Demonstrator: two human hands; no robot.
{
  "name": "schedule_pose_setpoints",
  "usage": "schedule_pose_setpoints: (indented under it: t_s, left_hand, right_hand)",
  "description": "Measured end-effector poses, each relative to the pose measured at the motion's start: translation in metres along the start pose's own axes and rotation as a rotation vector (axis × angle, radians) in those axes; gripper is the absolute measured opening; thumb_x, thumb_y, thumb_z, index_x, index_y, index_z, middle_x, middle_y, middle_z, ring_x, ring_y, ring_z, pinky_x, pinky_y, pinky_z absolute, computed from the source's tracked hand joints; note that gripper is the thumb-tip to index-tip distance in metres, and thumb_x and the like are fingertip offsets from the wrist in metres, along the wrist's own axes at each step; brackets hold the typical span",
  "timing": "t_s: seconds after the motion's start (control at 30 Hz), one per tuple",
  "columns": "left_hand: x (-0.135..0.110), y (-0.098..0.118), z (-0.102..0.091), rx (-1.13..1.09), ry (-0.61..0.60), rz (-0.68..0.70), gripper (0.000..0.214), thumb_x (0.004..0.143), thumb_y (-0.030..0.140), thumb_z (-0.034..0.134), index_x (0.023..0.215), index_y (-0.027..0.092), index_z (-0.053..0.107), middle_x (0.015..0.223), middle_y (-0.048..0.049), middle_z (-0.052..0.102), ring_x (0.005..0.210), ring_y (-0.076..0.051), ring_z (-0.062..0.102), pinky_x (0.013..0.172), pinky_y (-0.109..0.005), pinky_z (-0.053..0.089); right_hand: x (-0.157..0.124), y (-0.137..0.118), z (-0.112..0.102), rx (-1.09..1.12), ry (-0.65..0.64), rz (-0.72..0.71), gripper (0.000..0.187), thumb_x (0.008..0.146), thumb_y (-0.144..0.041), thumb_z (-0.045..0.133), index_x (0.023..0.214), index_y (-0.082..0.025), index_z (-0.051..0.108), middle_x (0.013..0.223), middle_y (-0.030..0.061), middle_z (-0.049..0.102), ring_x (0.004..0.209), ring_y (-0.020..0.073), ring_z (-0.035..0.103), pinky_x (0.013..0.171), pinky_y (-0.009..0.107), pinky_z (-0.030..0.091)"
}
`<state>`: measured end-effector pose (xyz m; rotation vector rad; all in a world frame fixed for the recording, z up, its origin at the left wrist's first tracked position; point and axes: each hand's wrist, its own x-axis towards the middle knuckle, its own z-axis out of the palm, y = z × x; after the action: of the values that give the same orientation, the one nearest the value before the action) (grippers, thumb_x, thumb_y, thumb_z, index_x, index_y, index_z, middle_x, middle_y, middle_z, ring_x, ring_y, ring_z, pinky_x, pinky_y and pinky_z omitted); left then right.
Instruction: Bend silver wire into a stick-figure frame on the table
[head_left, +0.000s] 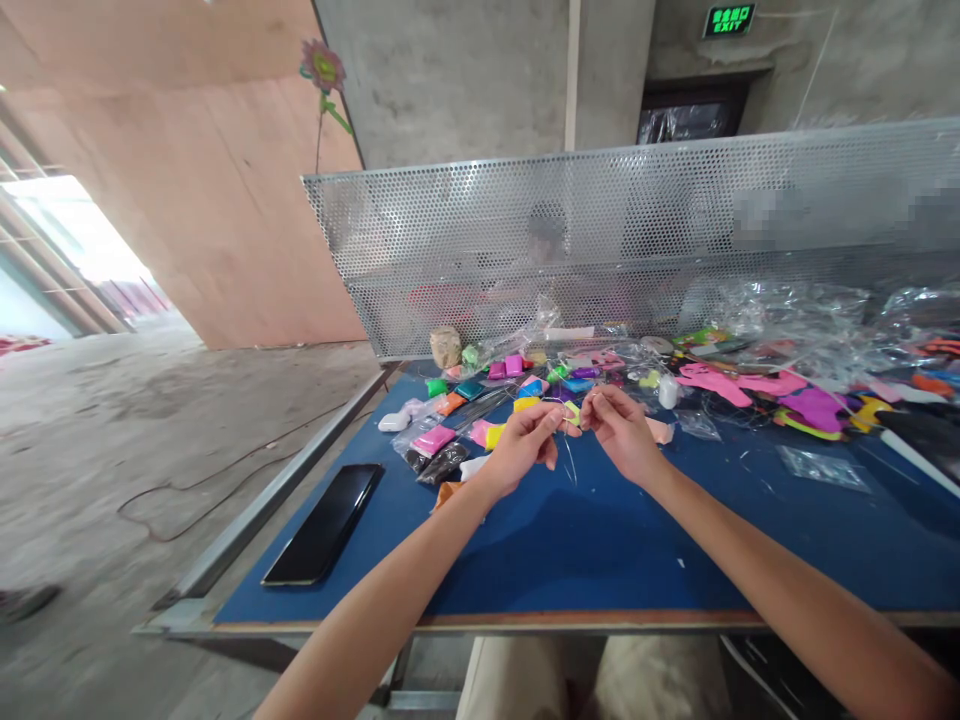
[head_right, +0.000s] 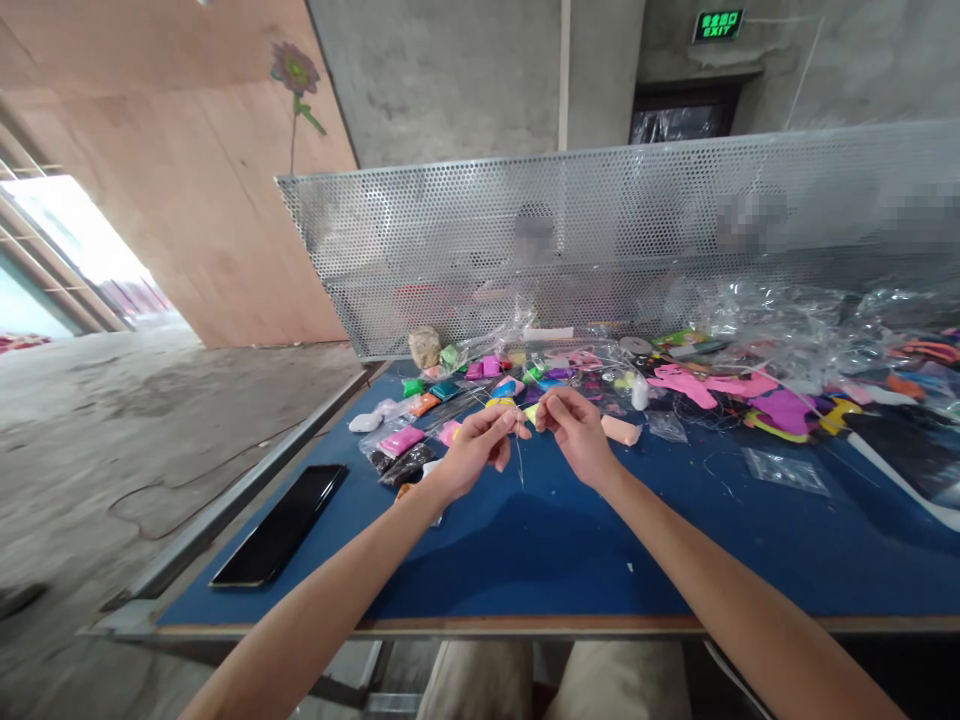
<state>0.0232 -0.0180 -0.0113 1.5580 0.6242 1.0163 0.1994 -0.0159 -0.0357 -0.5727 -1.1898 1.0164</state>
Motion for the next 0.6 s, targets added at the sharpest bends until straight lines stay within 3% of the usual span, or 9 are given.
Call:
schedule_pose_setpoints:
  t_s: [0.17, 0.23, 0.37, 0.47, 0.53, 0.6]
  left_hand:
    - [-0.001, 0.004, -0.003, 0.094, 0.04, -0.019, 0.046, 0.088, 0.057, 0.055, 0.105, 0.017, 0.068, 0.098, -0.0099, 0.073, 0.045, -0.009, 0.057, 0.043, -0.022, 0.034]
    - [-0.003, 0.005, -0.004, 0.225, 0.099, 0.002, 0.044, 0.086, 0.057, 0.058, 0.098, 0.017, 0.072, 0.092, -0.0086, 0.074, 0.046, -0.011, 0.058, 0.046, -0.023, 0.036]
    - [-0.006, 0.009, -0.009, 0.427, 0.363, 0.154, 0.033, 0.078, 0.049, 0.07, 0.068, 0.018, 0.07, 0.062, -0.0025, 0.064, 0.054, -0.013, 0.054, 0.057, -0.025, 0.037]
    - [-0.002, 0.012, -0.016, 0.358, 0.532, 0.289, 0.028, 0.075, 0.043, 0.075, 0.07, 0.019, 0.062, 0.068, -0.0008, 0.058, 0.065, -0.013, 0.051, 0.066, -0.025, 0.039]
    - [0.002, 0.015, -0.02, 0.259, 0.5, 0.328, 0.03, 0.072, 0.041, 0.079, 0.084, 0.02, 0.062, 0.082, -0.0021, 0.061, 0.075, -0.014, 0.054, 0.075, -0.025, 0.043]
    - [0.004, 0.018, -0.023, 0.189, 0.329, 0.306, 0.036, 0.074, 0.042, 0.078, 0.096, 0.02, 0.062, 0.097, -0.0062, 0.064, 0.088, -0.017, 0.059, 0.084, -0.029, 0.046]
  right_hand:
    - [0.0, -0.001, 0.0, -0.05, 0.009, -0.039, 0.02, 0.085, -0.043, 0.068, 0.087, -0.023, 0.066, 0.076, 0.0014, 0.061, 0.07, 0.0157, 0.058, 0.067, 0.031, 0.051]
    - [0.001, -0.003, -0.001, -0.117, 0.057, -0.076, 0.021, 0.085, -0.043, 0.067, 0.088, -0.023, 0.067, 0.075, 0.0017, 0.062, 0.069, 0.0162, 0.059, 0.065, 0.031, 0.051]
    - [0.005, -0.007, -0.008, -0.169, 0.128, -0.116, 0.021, 0.086, -0.043, 0.067, 0.09, -0.022, 0.07, 0.075, 0.0018, 0.062, 0.067, 0.0155, 0.058, 0.063, 0.03, 0.05]
    - [0.008, -0.012, -0.013, -0.082, 0.077, -0.057, 0.02, 0.084, -0.043, 0.07, 0.089, -0.023, 0.07, 0.072, 0.0006, 0.06, 0.065, 0.0142, 0.056, 0.061, 0.029, 0.049]
    - [0.008, -0.013, -0.014, -0.028, 0.023, -0.013, 0.021, 0.083, -0.043, 0.071, 0.088, -0.023, 0.07, 0.069, -0.0001, 0.06, 0.061, 0.0133, 0.054, 0.058, 0.028, 0.048]
    - [0.006, -0.013, -0.013, -0.02, -0.013, 0.004, 0.021, 0.083, -0.043, 0.071, 0.088, -0.022, 0.07, 0.068, 0.0002, 0.06, 0.06, 0.0133, 0.054, 0.058, 0.029, 0.047]
